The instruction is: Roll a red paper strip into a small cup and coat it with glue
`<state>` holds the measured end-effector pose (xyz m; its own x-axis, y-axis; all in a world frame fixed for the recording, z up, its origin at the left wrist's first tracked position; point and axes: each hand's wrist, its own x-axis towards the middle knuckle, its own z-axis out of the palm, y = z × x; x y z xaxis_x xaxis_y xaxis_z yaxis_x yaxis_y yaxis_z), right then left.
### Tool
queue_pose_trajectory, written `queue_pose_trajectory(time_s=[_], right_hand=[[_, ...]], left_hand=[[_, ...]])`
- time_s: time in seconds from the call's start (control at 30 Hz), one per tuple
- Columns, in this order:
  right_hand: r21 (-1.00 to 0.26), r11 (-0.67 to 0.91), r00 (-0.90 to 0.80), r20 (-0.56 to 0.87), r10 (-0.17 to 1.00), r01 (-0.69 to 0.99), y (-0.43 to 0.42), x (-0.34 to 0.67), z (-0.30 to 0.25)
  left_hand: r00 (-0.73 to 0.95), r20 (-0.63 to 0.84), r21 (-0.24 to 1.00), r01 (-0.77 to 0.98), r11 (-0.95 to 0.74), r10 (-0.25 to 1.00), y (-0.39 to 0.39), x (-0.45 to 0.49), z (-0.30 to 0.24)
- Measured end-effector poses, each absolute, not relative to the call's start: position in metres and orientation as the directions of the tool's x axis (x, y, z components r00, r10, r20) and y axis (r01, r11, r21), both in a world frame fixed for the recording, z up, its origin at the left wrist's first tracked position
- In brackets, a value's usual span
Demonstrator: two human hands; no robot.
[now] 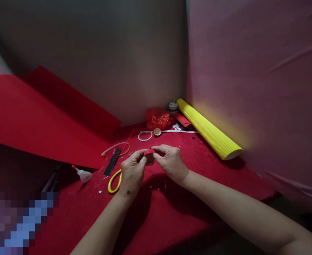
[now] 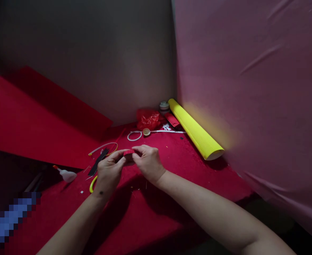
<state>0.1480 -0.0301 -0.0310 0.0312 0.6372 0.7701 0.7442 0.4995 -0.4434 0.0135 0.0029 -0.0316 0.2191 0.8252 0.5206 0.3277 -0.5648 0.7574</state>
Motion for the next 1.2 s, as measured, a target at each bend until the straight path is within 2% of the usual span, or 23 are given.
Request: queue_pose_trajectory(time_s=[0.53, 0.73, 1.2], right_hand=[[-0.348, 0.508, -0.038, 0.796, 0.604, 0.788, -0.0335, 0.1471, -0.0339], [-0.375, 0.486, -0.003, 0.789, 0.614, 0.789, -0.0338, 0.1484, -0.033], [-0.352, 0.461, -0.04, 0.758, 0.651, 0.815, -0.0349, 0.1479, -0.0333]], left_hand=[[0.188, 0.608, 0.651, 0.436, -0.621, 0.771, -0.0012, 0.0121, -0.0282], [0.224, 0.569, 0.689, 0.394, -0.608, 0.791, 0.0004, 0.0118, -0.0283], [0.163, 0.52, 0.761, 0.356, -0.542, 0.838, -0.0024, 0.0132, -0.0256]])
